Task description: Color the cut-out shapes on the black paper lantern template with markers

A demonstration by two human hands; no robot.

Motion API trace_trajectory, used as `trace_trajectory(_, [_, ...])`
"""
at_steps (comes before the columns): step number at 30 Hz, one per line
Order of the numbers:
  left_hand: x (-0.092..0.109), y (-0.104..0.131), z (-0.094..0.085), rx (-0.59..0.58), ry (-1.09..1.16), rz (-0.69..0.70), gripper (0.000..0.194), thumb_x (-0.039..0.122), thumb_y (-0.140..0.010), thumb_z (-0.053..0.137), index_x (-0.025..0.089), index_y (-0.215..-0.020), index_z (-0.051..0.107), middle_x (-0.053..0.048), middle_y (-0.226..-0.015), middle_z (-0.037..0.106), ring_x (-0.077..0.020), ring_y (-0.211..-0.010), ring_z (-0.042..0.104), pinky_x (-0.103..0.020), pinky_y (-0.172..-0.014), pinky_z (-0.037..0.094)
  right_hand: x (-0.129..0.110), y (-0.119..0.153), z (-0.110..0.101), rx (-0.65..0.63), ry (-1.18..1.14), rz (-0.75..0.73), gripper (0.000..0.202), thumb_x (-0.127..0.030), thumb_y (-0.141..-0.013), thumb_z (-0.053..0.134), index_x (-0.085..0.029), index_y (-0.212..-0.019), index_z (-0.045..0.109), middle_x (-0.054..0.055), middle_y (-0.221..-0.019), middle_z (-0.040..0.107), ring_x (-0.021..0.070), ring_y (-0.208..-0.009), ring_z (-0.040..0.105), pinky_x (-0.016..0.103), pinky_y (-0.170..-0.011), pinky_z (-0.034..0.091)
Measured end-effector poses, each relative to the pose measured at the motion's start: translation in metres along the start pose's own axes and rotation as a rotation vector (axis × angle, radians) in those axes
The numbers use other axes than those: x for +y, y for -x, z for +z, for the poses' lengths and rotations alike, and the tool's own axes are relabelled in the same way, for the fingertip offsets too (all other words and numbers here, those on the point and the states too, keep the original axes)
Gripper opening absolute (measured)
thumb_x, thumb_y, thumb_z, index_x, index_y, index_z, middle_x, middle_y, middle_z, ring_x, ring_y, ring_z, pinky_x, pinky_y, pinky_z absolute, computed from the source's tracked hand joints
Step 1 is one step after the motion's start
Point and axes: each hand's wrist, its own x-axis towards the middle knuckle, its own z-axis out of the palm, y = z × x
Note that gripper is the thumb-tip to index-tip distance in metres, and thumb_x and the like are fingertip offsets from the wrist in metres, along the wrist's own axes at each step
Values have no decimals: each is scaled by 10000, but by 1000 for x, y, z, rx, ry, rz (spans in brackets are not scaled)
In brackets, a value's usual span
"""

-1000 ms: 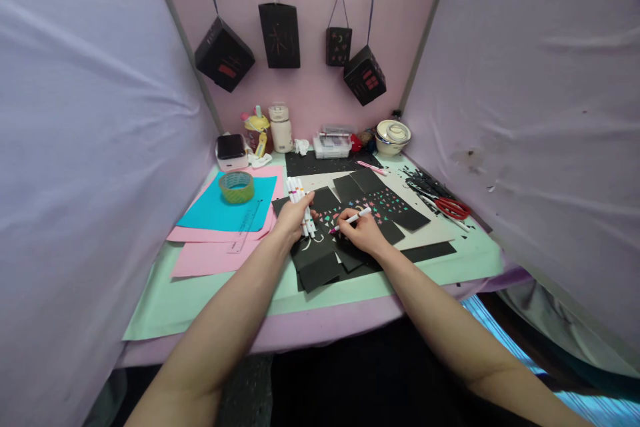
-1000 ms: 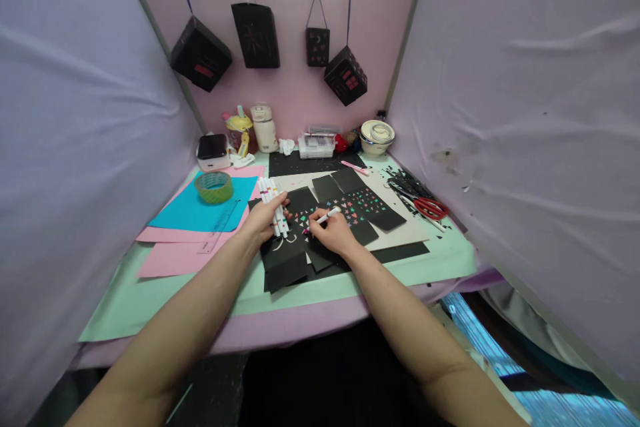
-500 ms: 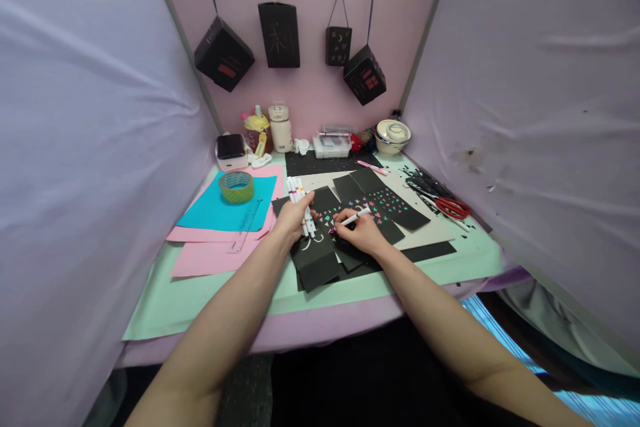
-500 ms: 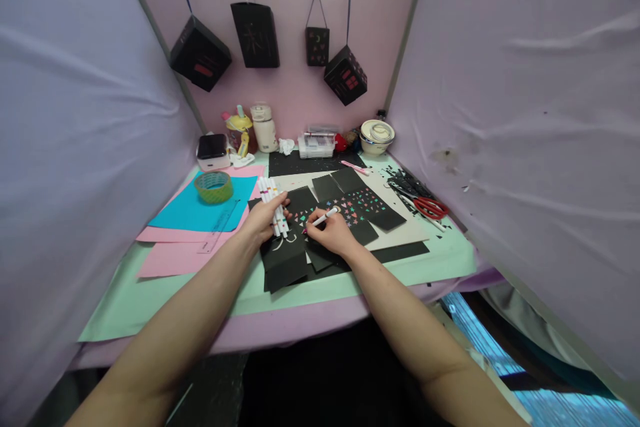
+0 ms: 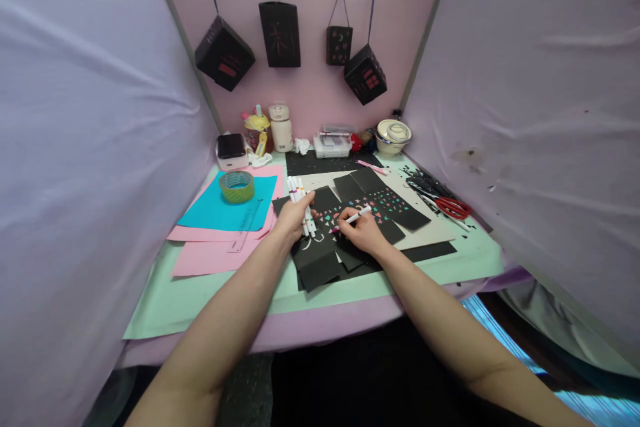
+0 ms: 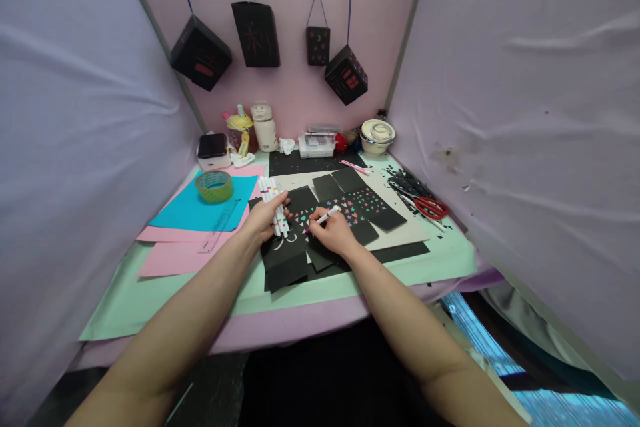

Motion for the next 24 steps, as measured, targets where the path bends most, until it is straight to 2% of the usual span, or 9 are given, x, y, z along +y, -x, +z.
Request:
trace_trajectory(11, [0, 1, 0, 0, -5, -3, 250, 294, -637, 713, 125, -724, 550, 5, -536, 541, -91, -388, 494, -244, -436, 469, 2, 0, 0, 9, 4, 13, 110, -216, -729, 478, -186, -644, 540, -30, -543, 525, 99, -510, 445, 217, -512, 322])
trace_trajectory(24, [-1, -2, -1, -1, 13, -1, 255, 280, -631, 721, 120, -746, 560, -9, -592, 567, -86, -388, 501, -252, -446, 475, 2, -1, 0, -28, -12, -10, 150, -252, -756, 479, -179, -677, 584, -9, -604, 588, 111, -565, 497, 224, -569, 364])
